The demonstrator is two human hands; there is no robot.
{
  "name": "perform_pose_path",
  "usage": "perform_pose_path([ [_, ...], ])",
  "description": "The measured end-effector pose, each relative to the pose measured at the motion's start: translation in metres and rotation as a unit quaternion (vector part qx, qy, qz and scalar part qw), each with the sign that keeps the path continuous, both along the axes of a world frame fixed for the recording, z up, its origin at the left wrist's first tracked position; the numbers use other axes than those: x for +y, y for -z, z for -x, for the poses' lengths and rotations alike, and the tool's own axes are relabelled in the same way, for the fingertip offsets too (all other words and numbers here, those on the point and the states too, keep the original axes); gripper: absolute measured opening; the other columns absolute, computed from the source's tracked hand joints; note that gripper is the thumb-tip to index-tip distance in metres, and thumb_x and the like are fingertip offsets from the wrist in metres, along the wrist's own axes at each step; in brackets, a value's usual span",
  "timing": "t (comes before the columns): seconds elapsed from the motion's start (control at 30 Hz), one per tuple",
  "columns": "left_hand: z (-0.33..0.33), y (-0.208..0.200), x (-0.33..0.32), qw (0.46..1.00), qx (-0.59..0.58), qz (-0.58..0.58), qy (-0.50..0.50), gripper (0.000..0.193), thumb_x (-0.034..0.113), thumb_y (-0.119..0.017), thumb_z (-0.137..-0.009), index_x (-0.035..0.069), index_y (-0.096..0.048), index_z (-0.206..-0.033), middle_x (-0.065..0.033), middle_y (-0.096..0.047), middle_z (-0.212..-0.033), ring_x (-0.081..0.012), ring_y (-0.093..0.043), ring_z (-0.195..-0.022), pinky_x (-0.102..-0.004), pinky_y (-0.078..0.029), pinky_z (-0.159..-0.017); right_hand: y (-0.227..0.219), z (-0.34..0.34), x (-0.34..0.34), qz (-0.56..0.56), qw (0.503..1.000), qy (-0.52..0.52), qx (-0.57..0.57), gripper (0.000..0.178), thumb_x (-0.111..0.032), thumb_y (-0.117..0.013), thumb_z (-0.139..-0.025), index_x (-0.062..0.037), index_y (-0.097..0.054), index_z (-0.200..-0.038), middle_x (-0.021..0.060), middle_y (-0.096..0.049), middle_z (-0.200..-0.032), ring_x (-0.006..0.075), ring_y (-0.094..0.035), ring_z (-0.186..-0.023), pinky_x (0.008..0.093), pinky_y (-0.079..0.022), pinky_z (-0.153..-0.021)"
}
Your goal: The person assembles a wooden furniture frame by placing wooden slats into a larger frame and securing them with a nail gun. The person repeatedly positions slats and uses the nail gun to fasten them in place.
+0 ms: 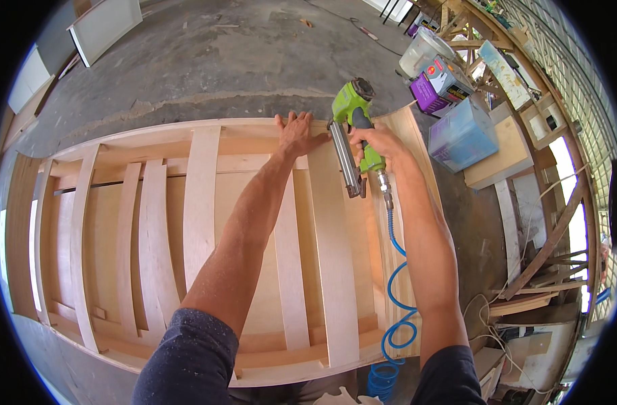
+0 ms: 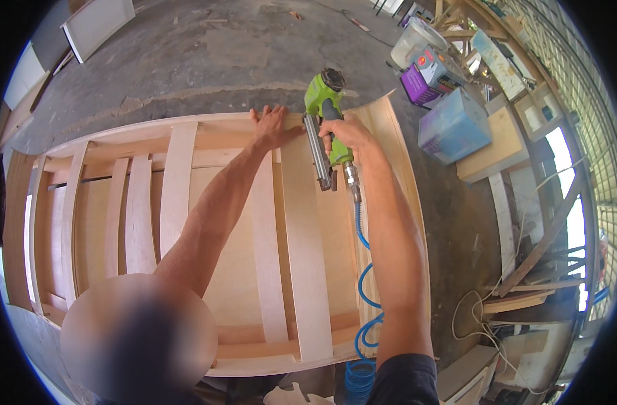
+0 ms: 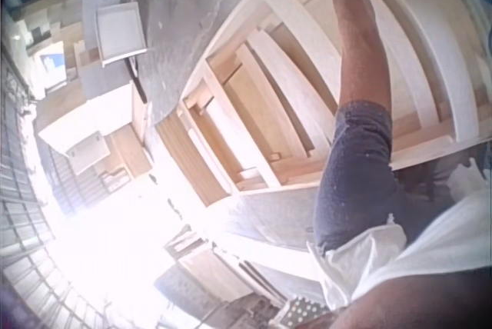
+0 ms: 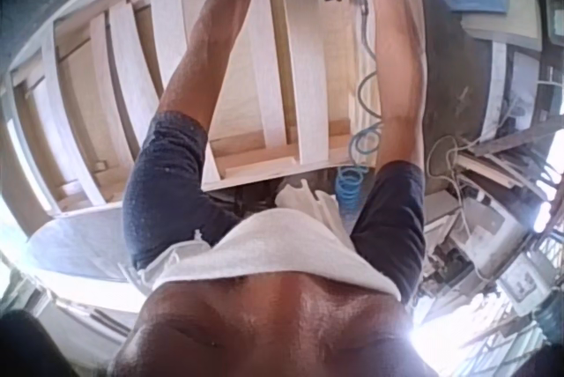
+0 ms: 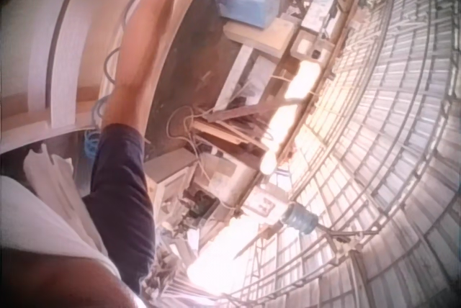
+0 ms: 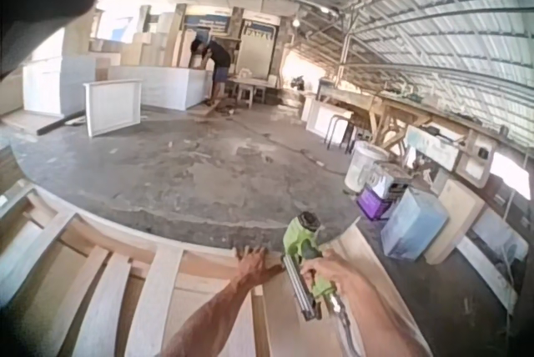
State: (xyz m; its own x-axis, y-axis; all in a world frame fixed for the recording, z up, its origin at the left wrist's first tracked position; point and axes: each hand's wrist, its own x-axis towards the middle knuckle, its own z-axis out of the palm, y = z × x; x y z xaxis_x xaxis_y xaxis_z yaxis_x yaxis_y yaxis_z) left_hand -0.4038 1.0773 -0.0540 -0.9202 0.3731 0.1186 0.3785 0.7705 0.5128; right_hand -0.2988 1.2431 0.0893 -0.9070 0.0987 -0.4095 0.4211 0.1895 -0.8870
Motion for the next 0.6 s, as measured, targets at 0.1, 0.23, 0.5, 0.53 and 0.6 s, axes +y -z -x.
perform_pose_path([
  [0.1,-0.002,0.0,0.0,1.0,-0.002,0.003,0.004,0.086,0.064,-0.067,-0.077,0.005,-0.051,-0.137,-0.0114,-0.056,-0.134,-0.0331,-0.038,-0.136,-0.066,-0.007,-0.114,0.005,0.0,0.001,0.011,1.0,0.0,0.007,0.007,-0.004,-0.063,-0.076,0.0009,-0.063,-0.081,0.0099,-0.06,-0.062,0.0205,-0.057,-0.049,0.0346,-0.049,-0.048],
  [0.23,-0.003,-0.001,-0.001,1.0,0.005,-0.004,0.005,0.087,0.065,-0.067,-0.078,0.006,-0.05,-0.139,-0.0109,-0.056,-0.135,-0.0332,-0.038,-0.136,-0.0659,-0.007,-0.114,0.006,0.0,0.001,0.005,1.0,0.006,0.005,0.008,-0.005,-0.063,-0.076,0.0011,-0.063,-0.081,0.0101,-0.06,-0.062,0.0205,-0.058,-0.049,0.0347,-0.049,-0.048],
  [0.5,0.001,0.0,-0.003,1.0,-0.002,-0.004,0.009,0.084,0.065,-0.067,-0.078,0.005,-0.054,-0.135,-0.0098,-0.055,-0.136,-0.0307,-0.04,-0.134,-0.0675,-0.007,-0.114,0.001,0.002,-0.003,-0.036,0.999,-0.001,0.007,0.01,-0.005,-0.063,-0.076,0.0021,-0.063,-0.082,0.0105,-0.06,-0.061,0.0208,-0.058,-0.05,0.0347,-0.049,-0.05],
  [0.53,0.001,0.001,-0.004,1.0,-0.011,-0.008,0.018,0.083,0.065,-0.067,-0.078,0.005,-0.054,-0.134,-0.0097,-0.055,-0.136,-0.0304,-0.041,-0.134,-0.0682,-0.007,-0.113,0.0,0.001,-0.004,-0.034,0.999,-0.004,0.01,0.01,-0.006,-0.064,-0.076,0.0022,-0.063,-0.082,0.0104,-0.06,-0.061,0.0209,-0.058,-0.05,0.0346,-0.049,-0.05],
  [0.6,0.008,0.001,-0.008,0.999,-0.008,0.007,0.033,0.081,0.066,-0.068,-0.077,0.01,-0.054,-0.134,-0.0077,-0.055,-0.136,-0.0292,-0.041,-0.134,-0.0671,-0.01,-0.112,-0.001,0.0,-0.005,-0.03,0.999,-0.011,0.017,0.011,-0.006,-0.064,-0.076,0.0023,-0.062,-0.083,0.0104,-0.06,-0.06,0.0211,-0.058,-0.05,0.0345,-0.049,-0.051],
])
